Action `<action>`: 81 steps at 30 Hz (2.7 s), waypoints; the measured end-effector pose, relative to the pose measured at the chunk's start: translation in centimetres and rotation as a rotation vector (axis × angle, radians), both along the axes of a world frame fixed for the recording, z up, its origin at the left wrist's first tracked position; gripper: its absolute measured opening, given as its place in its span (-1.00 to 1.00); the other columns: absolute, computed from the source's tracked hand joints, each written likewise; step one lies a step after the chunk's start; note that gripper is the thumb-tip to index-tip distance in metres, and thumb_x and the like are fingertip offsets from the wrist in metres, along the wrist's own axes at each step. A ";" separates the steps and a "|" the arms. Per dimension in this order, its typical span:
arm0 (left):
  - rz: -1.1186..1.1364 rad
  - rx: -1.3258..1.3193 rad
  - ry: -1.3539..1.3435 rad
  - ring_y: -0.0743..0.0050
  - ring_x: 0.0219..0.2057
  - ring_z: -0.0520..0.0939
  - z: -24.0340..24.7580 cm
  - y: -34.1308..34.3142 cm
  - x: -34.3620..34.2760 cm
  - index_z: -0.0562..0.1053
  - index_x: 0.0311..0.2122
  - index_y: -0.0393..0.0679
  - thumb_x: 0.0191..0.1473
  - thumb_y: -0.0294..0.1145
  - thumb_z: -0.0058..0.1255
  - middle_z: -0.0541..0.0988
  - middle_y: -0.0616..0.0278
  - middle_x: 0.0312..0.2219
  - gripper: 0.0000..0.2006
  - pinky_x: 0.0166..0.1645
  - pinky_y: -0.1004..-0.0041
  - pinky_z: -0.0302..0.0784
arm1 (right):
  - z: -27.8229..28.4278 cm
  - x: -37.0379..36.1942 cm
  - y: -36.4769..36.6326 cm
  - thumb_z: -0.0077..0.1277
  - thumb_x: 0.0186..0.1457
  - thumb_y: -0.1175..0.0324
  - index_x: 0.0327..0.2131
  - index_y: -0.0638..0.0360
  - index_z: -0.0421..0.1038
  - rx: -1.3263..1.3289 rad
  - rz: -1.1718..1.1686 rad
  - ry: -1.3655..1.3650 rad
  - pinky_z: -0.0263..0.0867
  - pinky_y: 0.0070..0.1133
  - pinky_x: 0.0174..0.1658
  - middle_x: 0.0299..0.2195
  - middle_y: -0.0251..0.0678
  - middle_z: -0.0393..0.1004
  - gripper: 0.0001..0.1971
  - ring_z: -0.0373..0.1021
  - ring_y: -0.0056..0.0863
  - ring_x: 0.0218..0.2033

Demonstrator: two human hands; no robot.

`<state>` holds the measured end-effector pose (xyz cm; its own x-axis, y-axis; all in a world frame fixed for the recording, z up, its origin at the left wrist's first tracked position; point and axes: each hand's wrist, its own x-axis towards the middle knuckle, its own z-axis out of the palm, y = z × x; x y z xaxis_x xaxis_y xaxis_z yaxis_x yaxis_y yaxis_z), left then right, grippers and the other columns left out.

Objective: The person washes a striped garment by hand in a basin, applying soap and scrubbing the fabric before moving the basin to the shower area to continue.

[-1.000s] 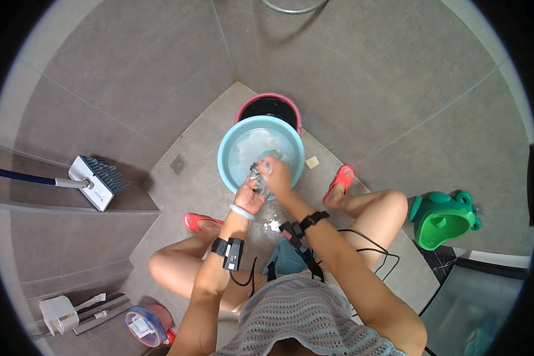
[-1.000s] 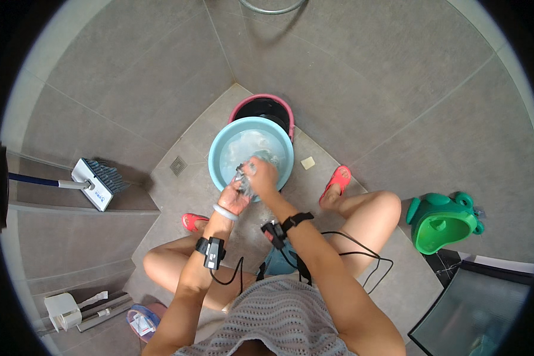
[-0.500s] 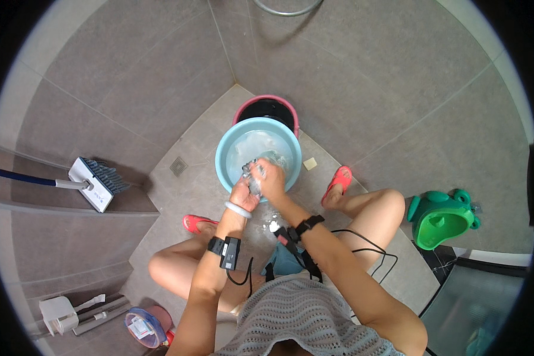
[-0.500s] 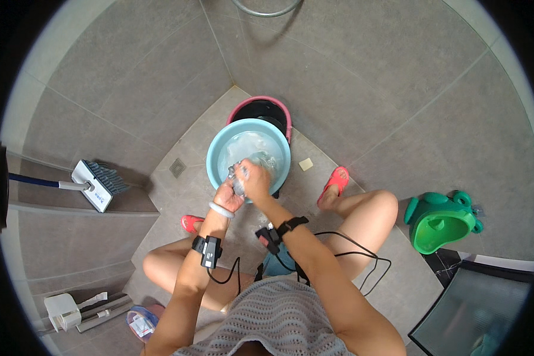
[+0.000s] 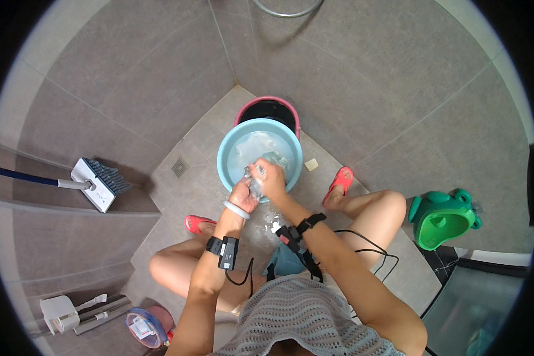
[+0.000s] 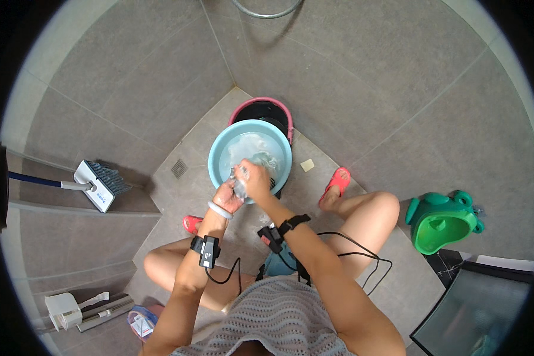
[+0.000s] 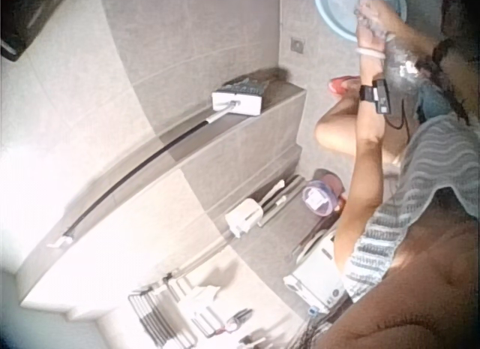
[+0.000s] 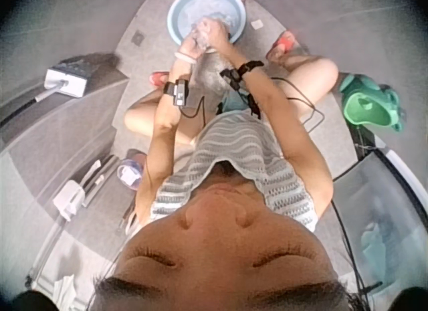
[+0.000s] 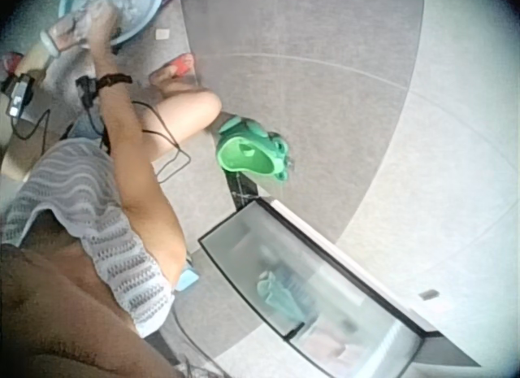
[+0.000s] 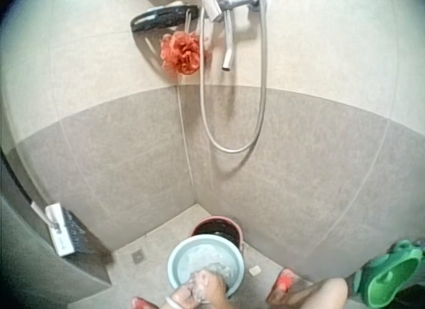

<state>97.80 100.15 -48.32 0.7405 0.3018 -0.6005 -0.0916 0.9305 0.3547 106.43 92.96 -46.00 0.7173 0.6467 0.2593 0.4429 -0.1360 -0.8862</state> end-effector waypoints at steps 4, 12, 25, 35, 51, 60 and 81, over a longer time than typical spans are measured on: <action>0.015 -0.001 -0.030 0.29 -0.19 0.52 0.7 -0.7 0.5 0.30 -0.11 -0.22 0.21 -0.36 -0.43 0.45 0.12 -0.18 -0.73 -0.10 0.24 0.47 | -2.0 1.7 0.1 -0.03 -0.01 0.18 -0.58 0.17 0.29 -0.119 -0.113 -0.002 0.18 -0.29 -0.49 -0.63 -0.07 0.37 -0.73 0.34 -0.05 -0.55; -0.065 0.045 -0.047 0.31 -0.13 0.50 1.6 -0.6 0.0 0.27 -0.05 -0.22 0.20 -0.35 -0.39 0.42 0.11 -0.11 -0.71 -0.08 0.32 0.48 | -2.9 2.6 -0.5 -0.05 0.02 0.17 -0.57 0.16 0.29 -0.088 -0.091 0.019 0.17 -0.28 -0.49 -0.62 -0.04 0.37 -0.73 0.31 0.00 -0.52; -0.118 0.003 -0.098 0.27 -0.24 0.56 1.5 0.0 -1.6 0.28 -0.09 -0.23 0.19 -0.31 -0.33 0.51 0.07 -0.25 -0.73 -0.13 0.32 0.53 | -2.1 4.4 -1.7 -0.07 0.04 0.21 -0.55 0.18 0.29 -0.247 -0.128 -0.150 0.18 -0.28 -0.49 -0.61 -0.05 0.38 -0.75 0.34 -0.02 -0.52; -0.066 -0.163 -0.210 0.11 -0.10 0.41 0.9 0.1 0.0 0.25 -0.06 -0.19 0.08 0.01 -0.17 0.39 0.05 -0.14 -0.52 0.05 0.19 0.31 | 4.0 -0.4 -2.4 0.11 -0.12 0.29 -0.56 0.21 0.30 0.180 0.162 0.087 0.22 -0.50 -0.49 -0.61 -0.23 0.37 -0.76 0.33 -0.36 -0.60; -0.073 0.034 -0.154 0.30 -0.06 0.43 1.2 -2.0 -0.2 0.24 0.00 -0.18 0.19 -0.26 -0.31 0.40 0.18 -0.08 -0.68 0.01 0.30 0.39 | 0.8 0.7 -1.3 -0.01 -0.03 0.28 -0.73 0.11 0.29 0.051 0.055 -0.247 0.19 -0.43 -0.61 -0.72 -0.25 0.34 -0.73 0.32 -0.25 -0.68; -0.058 -0.072 -0.105 0.31 -0.08 0.45 1.4 -0.8 -1.0 0.28 -0.08 -0.22 0.19 -0.30 -0.31 0.43 0.12 -0.12 -0.72 0.03 0.32 0.38 | 1.4 -1.0 -1.2 -0.02 -0.02 0.31 -0.69 0.22 0.33 0.156 0.140 -0.247 0.16 -0.39 -0.60 -0.68 -0.11 0.34 -0.73 0.31 -0.15 -0.66; 0.027 0.110 -0.113 0.37 -0.24 0.53 2.8 0.6 -0.1 0.34 -0.13 -0.20 0.15 -0.24 -0.27 0.51 0.17 -0.25 -0.71 -0.12 0.36 0.45 | -2.5 2.1 -2.2 0.24 -0.25 0.26 -0.40 0.22 0.34 0.033 0.166 0.193 0.23 -0.57 -0.36 -0.42 -0.26 0.33 -0.64 0.26 -0.48 -0.46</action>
<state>97.71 100.76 -45.55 0.7921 0.3822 -0.4760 -0.1612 0.8830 0.4408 108.52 90.72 -48.47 0.6401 0.7534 0.1507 0.2789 -0.0450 -0.9593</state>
